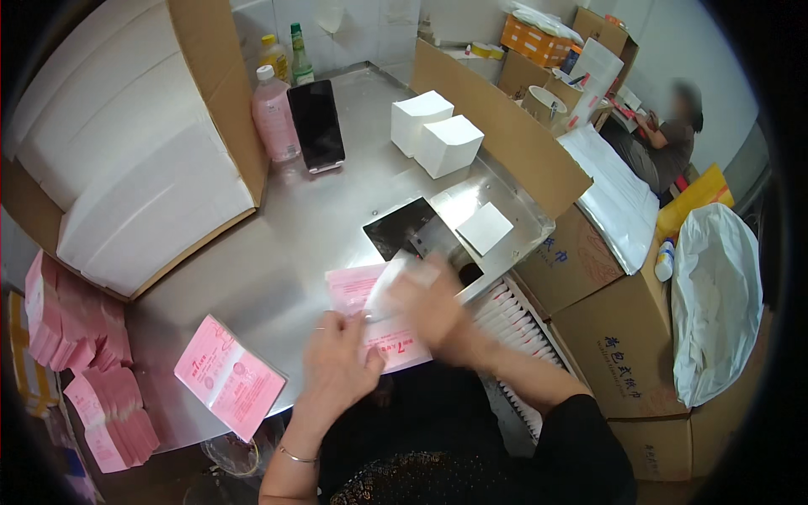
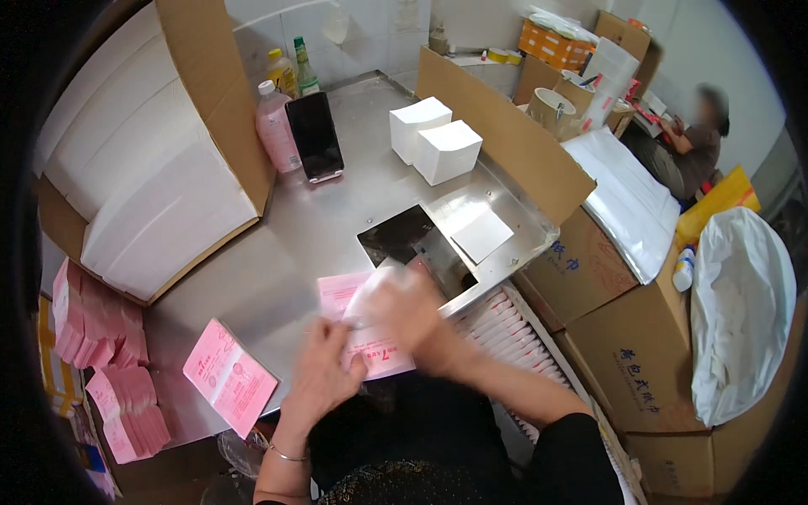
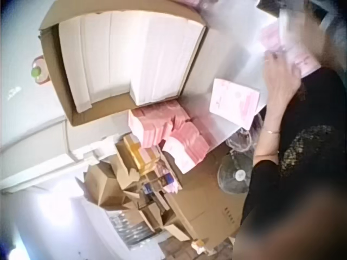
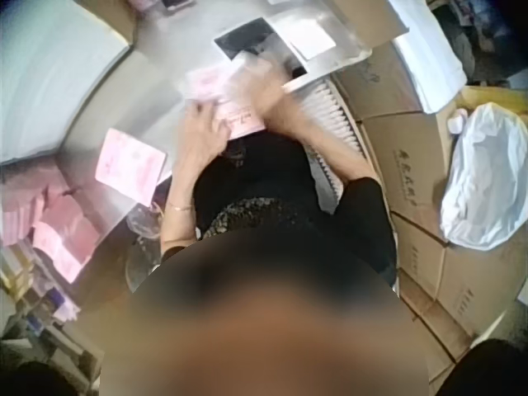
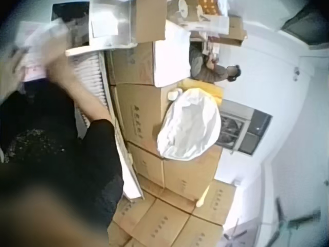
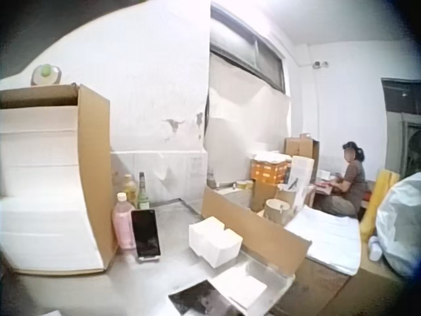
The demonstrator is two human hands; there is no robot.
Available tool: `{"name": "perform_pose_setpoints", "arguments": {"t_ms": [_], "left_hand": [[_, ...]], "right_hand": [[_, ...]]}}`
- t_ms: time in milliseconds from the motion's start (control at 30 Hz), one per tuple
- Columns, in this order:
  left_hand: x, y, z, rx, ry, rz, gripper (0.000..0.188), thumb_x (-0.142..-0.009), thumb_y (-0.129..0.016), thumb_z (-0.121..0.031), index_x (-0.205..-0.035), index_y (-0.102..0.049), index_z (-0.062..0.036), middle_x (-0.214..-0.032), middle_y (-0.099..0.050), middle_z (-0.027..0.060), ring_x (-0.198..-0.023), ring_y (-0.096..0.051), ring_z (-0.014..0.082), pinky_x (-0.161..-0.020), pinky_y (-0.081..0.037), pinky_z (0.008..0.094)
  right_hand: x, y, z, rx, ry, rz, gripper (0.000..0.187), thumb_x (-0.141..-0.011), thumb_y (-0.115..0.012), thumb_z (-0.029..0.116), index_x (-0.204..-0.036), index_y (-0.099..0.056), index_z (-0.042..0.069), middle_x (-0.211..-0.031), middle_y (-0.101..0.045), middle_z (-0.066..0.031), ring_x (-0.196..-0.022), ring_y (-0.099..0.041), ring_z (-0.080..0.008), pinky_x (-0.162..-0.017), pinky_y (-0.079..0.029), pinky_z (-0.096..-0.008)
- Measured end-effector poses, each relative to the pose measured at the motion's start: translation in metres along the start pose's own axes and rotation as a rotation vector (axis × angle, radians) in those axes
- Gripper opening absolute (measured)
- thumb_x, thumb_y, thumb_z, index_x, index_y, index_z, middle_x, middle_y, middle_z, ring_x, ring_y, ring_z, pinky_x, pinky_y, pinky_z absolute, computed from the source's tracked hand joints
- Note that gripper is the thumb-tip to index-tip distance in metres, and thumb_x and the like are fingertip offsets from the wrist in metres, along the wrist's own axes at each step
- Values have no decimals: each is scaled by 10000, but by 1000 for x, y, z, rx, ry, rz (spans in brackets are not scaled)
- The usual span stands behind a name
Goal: The person is folding, checking, and packing bundles of wallet tissue packs into cardboard boxes.
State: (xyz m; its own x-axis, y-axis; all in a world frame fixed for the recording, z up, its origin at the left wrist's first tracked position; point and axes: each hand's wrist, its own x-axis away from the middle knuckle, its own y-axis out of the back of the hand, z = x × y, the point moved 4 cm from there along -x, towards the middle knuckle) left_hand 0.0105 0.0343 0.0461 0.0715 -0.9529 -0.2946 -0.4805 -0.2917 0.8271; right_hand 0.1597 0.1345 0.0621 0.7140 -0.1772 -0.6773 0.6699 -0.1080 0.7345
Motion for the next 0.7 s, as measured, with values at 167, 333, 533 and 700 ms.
{"name": "perform_pose_setpoints", "arguments": {"t_ms": [167,333,533,700], "left_hand": [[0,4,-2,-59,-40,-100,760,-743,-725,-207,-1426,-455,-11,-1001,-531,169,-885,-542,341,-785,-441,458],[-4,5,-4,-27,42,-70,719,-794,-717,-102,-1449,-436,-7,-950,-525,161,-859,-534,330,-771,-429,453],[4,-16,-6,-28,-59,-70,432,-836,-721,-175,-1234,-635,-32,-918,-560,147,-868,-550,342,-768,-435,452],[1,-24,21,-16,-115,-147,321,-822,-686,-130,-1127,-663,-35,-910,-612,163,-849,-572,374,-756,-439,490]], "right_hand": [[-8,-63,24,23,-27,161,238,-782,-633,134,-972,-655,-7,-898,-608,-172,-840,-611,-308,-1076,-248,-754],[-31,-105,-45,147,-332,257,163,-839,-577,120,-938,-677,35,-882,-642,-161,-863,-637,-303,-1051,-273,-734],[27,-61,-102,178,-687,509,149,-813,-626,139,-733,-728,64,-726,-706,-175,-684,-710,-351,-623,-559,-456],[72,12,-26,227,-638,132,355,-783,-616,85,-1136,-637,61,-960,-667,-92,-980,-647,-279,-930,-463,-484]]}}
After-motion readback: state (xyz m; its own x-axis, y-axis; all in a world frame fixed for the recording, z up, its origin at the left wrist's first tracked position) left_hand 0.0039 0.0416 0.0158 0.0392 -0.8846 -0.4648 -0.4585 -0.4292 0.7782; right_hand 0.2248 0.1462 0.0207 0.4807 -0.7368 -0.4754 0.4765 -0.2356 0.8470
